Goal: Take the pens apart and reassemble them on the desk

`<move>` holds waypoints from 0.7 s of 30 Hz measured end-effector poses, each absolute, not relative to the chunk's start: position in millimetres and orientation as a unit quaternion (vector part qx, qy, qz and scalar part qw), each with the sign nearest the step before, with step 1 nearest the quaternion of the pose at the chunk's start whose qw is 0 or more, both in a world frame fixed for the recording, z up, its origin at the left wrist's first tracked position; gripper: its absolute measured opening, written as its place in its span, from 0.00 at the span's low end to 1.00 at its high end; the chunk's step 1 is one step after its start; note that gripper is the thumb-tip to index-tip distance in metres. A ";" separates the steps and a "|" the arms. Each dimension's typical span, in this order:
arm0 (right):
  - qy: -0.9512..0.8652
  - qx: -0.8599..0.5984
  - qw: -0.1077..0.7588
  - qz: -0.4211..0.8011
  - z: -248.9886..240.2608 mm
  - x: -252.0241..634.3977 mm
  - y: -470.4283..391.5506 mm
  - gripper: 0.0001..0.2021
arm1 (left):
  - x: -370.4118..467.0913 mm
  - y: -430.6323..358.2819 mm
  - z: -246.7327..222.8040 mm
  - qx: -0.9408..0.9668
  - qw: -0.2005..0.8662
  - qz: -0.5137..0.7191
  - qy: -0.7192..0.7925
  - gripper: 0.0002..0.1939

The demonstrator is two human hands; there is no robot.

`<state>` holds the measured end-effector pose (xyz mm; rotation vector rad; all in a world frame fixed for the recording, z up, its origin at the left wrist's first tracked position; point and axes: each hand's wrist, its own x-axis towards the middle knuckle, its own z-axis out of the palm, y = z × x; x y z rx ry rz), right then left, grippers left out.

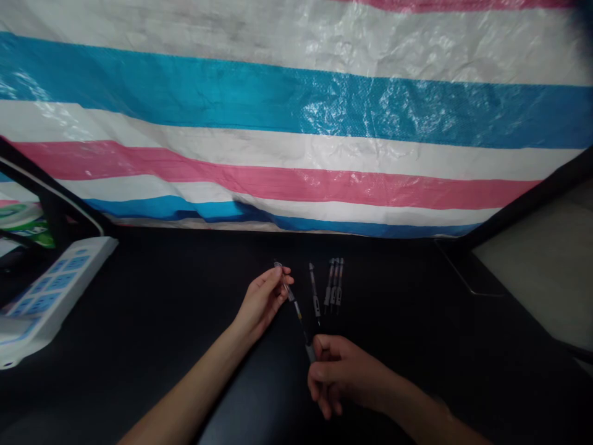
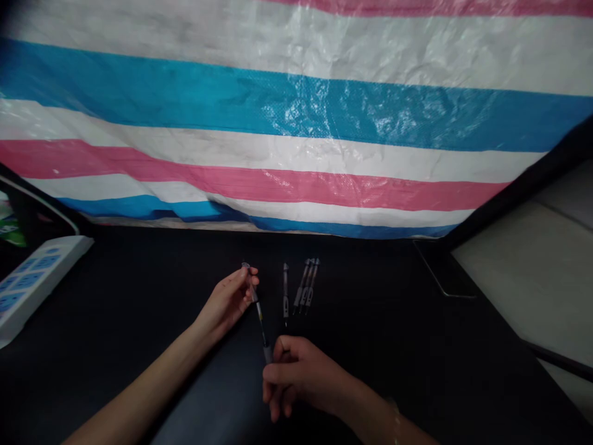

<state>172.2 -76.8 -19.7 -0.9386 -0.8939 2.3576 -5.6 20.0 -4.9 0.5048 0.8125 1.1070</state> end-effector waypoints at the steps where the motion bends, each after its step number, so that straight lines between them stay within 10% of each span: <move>1: -0.325 -0.339 0.223 0.854 -20.3 172.2 -77.0 0.14 | -5.7 20.2 -5.0 0.226 0.745 0.506 0.371 0.15; 21: -0.313 -0.341 0.222 0.858 -18.2 172.5 -74.6 0.17 | 1.3 10.9 -5.7 0.259 0.759 0.471 0.368 0.15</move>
